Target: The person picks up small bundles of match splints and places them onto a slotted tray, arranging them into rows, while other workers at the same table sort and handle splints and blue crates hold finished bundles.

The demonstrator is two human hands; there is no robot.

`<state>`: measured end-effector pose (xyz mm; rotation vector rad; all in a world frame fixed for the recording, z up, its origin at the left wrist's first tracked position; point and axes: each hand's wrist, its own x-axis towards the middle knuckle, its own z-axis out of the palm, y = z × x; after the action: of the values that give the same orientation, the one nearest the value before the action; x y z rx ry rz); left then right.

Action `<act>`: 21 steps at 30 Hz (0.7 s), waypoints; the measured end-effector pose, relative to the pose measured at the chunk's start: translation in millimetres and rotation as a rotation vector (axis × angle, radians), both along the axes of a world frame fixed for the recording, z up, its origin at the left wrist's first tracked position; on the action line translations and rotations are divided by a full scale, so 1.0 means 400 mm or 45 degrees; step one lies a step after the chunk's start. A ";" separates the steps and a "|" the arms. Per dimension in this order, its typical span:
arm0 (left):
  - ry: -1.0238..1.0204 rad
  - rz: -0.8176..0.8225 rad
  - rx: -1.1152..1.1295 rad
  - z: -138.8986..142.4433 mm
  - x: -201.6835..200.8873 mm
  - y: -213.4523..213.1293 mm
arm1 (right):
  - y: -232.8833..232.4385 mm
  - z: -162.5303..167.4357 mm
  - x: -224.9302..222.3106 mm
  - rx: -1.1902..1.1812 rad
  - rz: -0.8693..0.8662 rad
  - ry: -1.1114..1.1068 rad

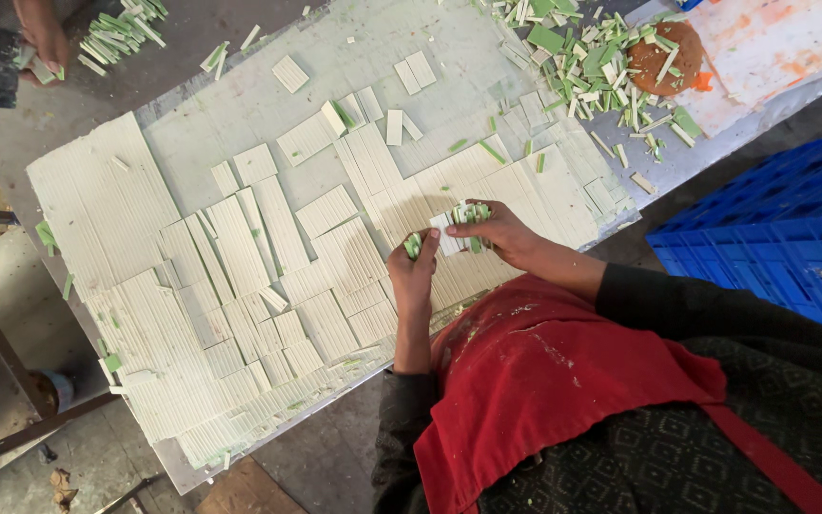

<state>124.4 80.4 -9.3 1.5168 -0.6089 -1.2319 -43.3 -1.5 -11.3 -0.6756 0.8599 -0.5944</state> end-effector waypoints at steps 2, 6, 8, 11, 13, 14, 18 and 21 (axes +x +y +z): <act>0.018 0.013 -0.002 0.001 -0.002 0.001 | 0.001 0.004 0.000 0.012 -0.005 0.002; 0.047 0.018 0.037 -0.008 -0.004 0.001 | 0.005 0.002 -0.002 0.005 0.007 -0.023; 0.084 0.027 0.024 -0.012 -0.002 -0.002 | 0.003 0.000 -0.002 0.000 0.002 -0.022; 0.074 0.031 0.015 -0.015 -0.001 -0.001 | 0.000 -0.005 -0.002 -0.021 0.001 -0.011; 0.045 0.026 0.004 -0.014 0.000 -0.002 | 0.000 -0.006 -0.003 -0.135 0.007 0.020; 0.032 0.023 -0.004 -0.014 -0.001 -0.002 | 0.000 -0.007 -0.003 -0.191 0.011 0.037; 0.037 0.016 -0.014 -0.015 -0.003 -0.001 | 0.004 -0.008 -0.006 -0.260 0.042 0.113; -0.073 0.018 -0.062 -0.019 -0.007 0.001 | 0.007 -0.006 -0.004 -0.204 0.043 0.041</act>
<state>121.4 80.7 -16.8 1.5177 -0.6600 -1.1585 -44.9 1.5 -13.8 -0.8455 0.8348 -0.6279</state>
